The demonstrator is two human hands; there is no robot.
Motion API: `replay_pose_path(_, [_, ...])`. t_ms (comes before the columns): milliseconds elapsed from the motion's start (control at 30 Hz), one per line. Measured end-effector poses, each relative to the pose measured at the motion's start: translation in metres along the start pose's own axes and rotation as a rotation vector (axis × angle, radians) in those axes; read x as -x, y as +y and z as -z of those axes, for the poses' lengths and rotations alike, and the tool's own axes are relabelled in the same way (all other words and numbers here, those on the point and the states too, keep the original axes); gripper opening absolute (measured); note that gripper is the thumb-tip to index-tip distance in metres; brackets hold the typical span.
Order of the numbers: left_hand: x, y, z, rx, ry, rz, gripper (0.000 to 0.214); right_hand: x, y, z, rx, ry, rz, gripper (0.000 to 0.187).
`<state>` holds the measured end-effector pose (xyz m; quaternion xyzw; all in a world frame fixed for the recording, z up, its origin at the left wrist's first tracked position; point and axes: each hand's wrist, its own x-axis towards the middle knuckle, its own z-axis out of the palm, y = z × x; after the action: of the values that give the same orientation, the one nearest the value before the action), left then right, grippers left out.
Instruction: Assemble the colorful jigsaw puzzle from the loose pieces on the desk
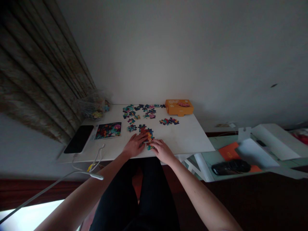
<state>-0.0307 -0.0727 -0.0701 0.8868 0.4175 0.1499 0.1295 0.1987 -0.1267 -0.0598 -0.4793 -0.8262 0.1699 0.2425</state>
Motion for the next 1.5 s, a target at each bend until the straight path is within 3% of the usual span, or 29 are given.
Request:
replay_pose_path(300, [-0.001, -0.002, -0.003, 0.018, 0.002, -0.014, 0.051, -0.002, -0.009, -0.003, 0.156, 0.008, -0.043, 0.033])
replay_pose_path(467, [0.0, -0.004, -0.007, 0.01, 0.075, -0.031, 0.051, -0.003, -0.013, -0.007, 0.193, 0.006, -0.003, 0.035])
replay_pose_path(833, [0.003, -0.006, -0.013, 0.049, 0.144, -0.213, 0.045, 0.002, -0.008, -0.022, 0.129, 0.1, -0.007, 0.032])
replay_pose_path(967, [0.003, -0.006, -0.012, 0.063, 0.157, -0.224, 0.043, -0.008, 0.017, -0.02, -0.005, 0.176, -0.067, 0.023])
replay_pose_path(1067, [0.003, -0.006, -0.013, 0.063, 0.167, -0.222, 0.042, -0.03, 0.046, -0.005, 0.063, 0.234, -0.22, 0.024])
replay_pose_path(1200, [0.002, -0.006, -0.013, 0.062, 0.182, -0.214, 0.039, -0.067, 0.082, 0.021, 0.269, 0.115, -0.401, 0.038])
replay_pose_path(1500, [0.003, 0.0, -0.003, 0.053, 0.156, -0.19, 0.037, -0.125, 0.128, 0.048, 0.384, -0.105, -0.486, 0.059])
